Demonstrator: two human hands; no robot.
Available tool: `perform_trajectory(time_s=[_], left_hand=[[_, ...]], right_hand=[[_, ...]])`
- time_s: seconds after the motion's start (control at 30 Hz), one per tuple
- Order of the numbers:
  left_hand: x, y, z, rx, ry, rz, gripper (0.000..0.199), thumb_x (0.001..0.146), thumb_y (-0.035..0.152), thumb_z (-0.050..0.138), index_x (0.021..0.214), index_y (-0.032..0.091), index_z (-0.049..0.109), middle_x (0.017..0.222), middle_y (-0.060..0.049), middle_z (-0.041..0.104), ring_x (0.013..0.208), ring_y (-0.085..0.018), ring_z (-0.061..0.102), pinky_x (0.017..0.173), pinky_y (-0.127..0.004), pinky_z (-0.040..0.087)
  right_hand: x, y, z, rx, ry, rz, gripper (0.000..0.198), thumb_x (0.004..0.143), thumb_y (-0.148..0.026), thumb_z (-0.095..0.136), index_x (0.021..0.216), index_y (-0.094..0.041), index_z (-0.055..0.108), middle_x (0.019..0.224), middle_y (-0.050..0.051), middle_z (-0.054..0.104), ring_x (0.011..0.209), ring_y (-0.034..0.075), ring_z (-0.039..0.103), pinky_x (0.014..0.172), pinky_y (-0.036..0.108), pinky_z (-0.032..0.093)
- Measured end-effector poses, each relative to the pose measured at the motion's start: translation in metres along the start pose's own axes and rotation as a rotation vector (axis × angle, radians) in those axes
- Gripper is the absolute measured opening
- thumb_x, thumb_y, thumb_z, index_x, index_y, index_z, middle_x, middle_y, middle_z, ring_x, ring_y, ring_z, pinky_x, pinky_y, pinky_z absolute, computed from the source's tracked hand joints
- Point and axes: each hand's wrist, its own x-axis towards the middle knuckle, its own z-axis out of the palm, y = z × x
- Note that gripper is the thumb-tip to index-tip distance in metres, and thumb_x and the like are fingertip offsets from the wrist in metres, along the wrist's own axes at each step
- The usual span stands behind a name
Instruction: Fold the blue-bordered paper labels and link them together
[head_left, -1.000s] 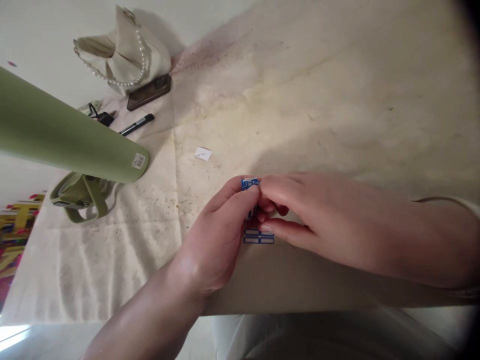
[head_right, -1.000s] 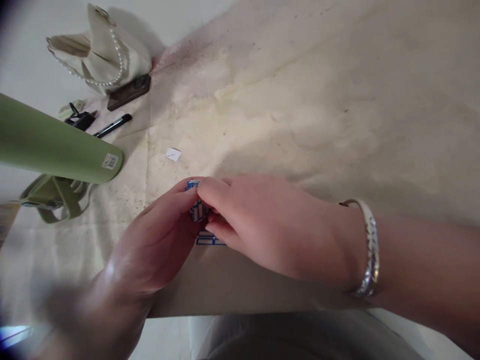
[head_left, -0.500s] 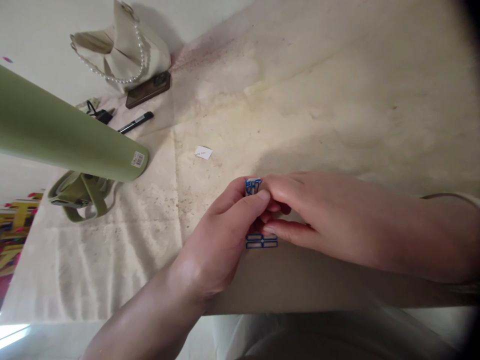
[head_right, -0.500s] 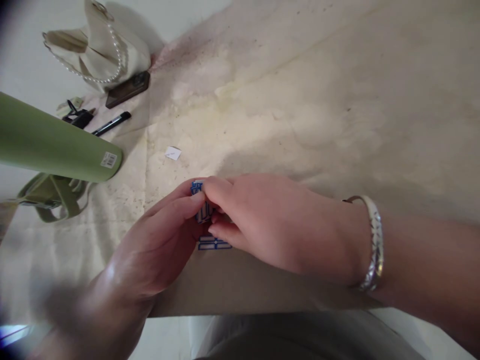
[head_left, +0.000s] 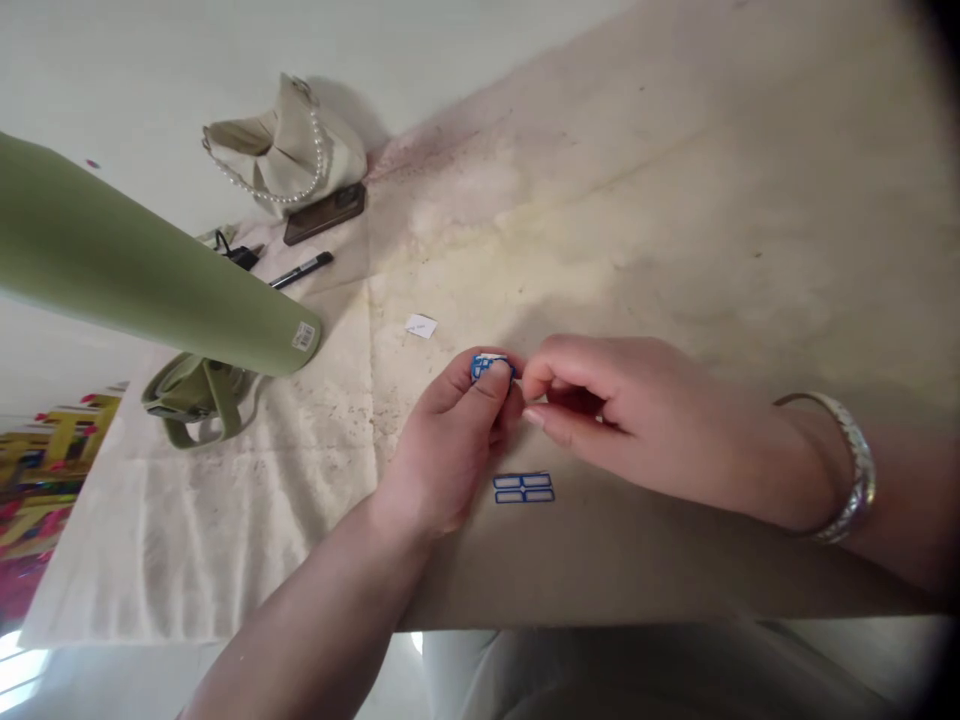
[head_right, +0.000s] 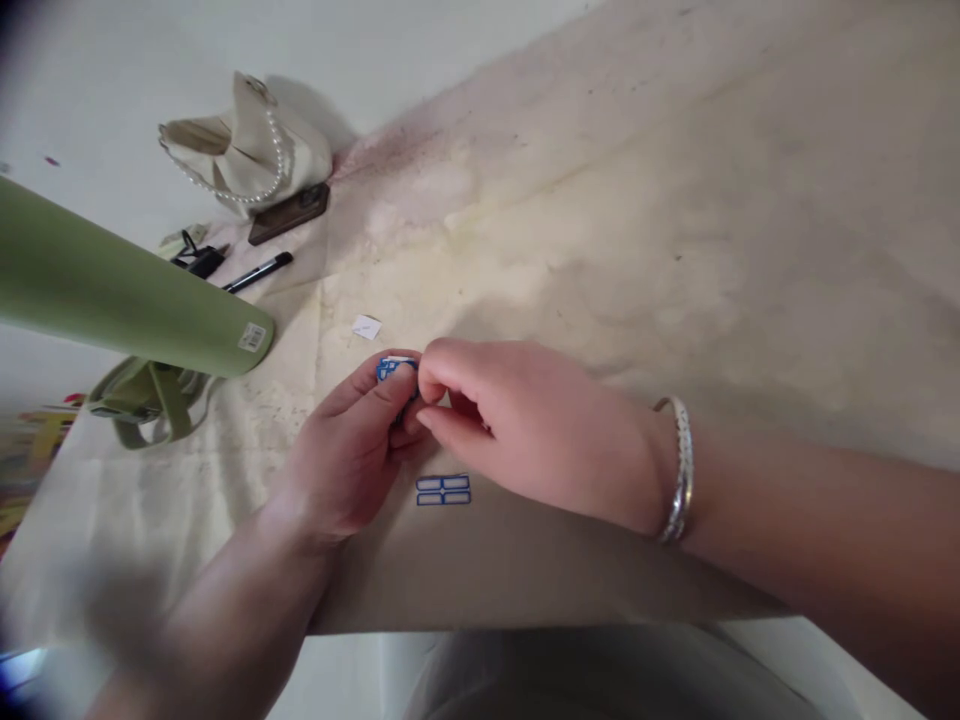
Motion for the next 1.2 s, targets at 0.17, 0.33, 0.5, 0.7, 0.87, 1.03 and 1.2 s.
perform_trajectory(time_s=[0.17,0.33,0.5,0.7,0.87,1.03,1.2], left_hand=[[0.001,-0.002,-0.003,0.486,0.136,0.240,0.020,0.090,0.038,0.045,0.099,0.023,0.054,0.070,0.002,0.055,0.062,-0.010,0.045,0.058,-0.025,0.034],[0.007,-0.004,-0.006,1.063,0.007,0.468,0.012,0.086,0.029,0.051,0.088,0.020,0.060,0.086,-0.005,0.059,0.083,-0.019,0.051,0.074,-0.033,0.035],[0.012,-0.003,-0.010,1.169,-0.105,0.530,0.011,0.084,0.024,0.053,0.086,0.019,0.062,0.088,-0.007,0.059,0.081,-0.020,0.052,0.073,-0.033,0.036],[0.008,-0.002,-0.008,1.215,-0.087,0.548,0.009,0.083,0.018,0.052,0.081,0.017,0.061,0.081,-0.005,0.060,0.077,-0.017,0.053,0.069,-0.030,0.039],[0.011,-0.003,-0.007,1.358,-0.099,0.521,0.014,0.084,0.025,0.053,0.083,0.014,0.062,0.083,-0.006,0.061,0.077,-0.017,0.054,0.068,-0.031,0.041],[0.011,-0.003,-0.007,1.366,-0.107,0.534,0.019,0.086,0.026,0.050,0.083,0.013,0.063,0.083,-0.006,0.061,0.076,-0.016,0.054,0.065,-0.030,0.041],[0.009,-0.002,-0.006,1.377,-0.106,0.531,0.021,0.087,0.027,0.049,0.083,0.012,0.064,0.084,-0.007,0.061,0.077,-0.017,0.055,0.066,-0.031,0.042]], right_hand=[[0.003,0.001,0.000,0.044,0.075,0.023,0.010,0.085,-0.023,0.046,0.081,-0.021,0.055,0.067,-0.004,0.059,0.057,0.009,0.050,0.052,0.023,0.035],[0.004,0.000,-0.001,0.059,0.139,0.020,0.010,0.084,-0.023,0.046,0.076,-0.021,0.052,0.065,-0.004,0.056,0.057,0.010,0.048,0.054,0.024,0.036],[0.004,0.001,0.000,0.085,0.144,0.030,0.009,0.083,-0.022,0.047,0.076,-0.020,0.052,0.065,-0.004,0.055,0.057,0.009,0.048,0.053,0.024,0.036],[0.005,0.002,0.001,0.081,0.172,0.030,0.009,0.082,-0.021,0.050,0.074,-0.020,0.054,0.064,-0.004,0.055,0.056,0.009,0.047,0.052,0.023,0.036],[0.005,0.003,0.002,0.082,0.181,0.028,0.009,0.082,-0.020,0.051,0.074,-0.020,0.054,0.063,-0.005,0.055,0.056,0.008,0.047,0.051,0.022,0.037],[0.006,0.003,0.003,0.058,0.145,0.025,0.009,0.082,-0.021,0.051,0.076,-0.020,0.056,0.064,-0.006,0.056,0.056,0.007,0.048,0.051,0.021,0.037],[0.007,0.003,0.004,0.051,0.126,0.036,0.010,0.083,-0.022,0.050,0.077,-0.020,0.058,0.064,-0.006,0.058,0.056,0.007,0.049,0.051,0.020,0.037]])
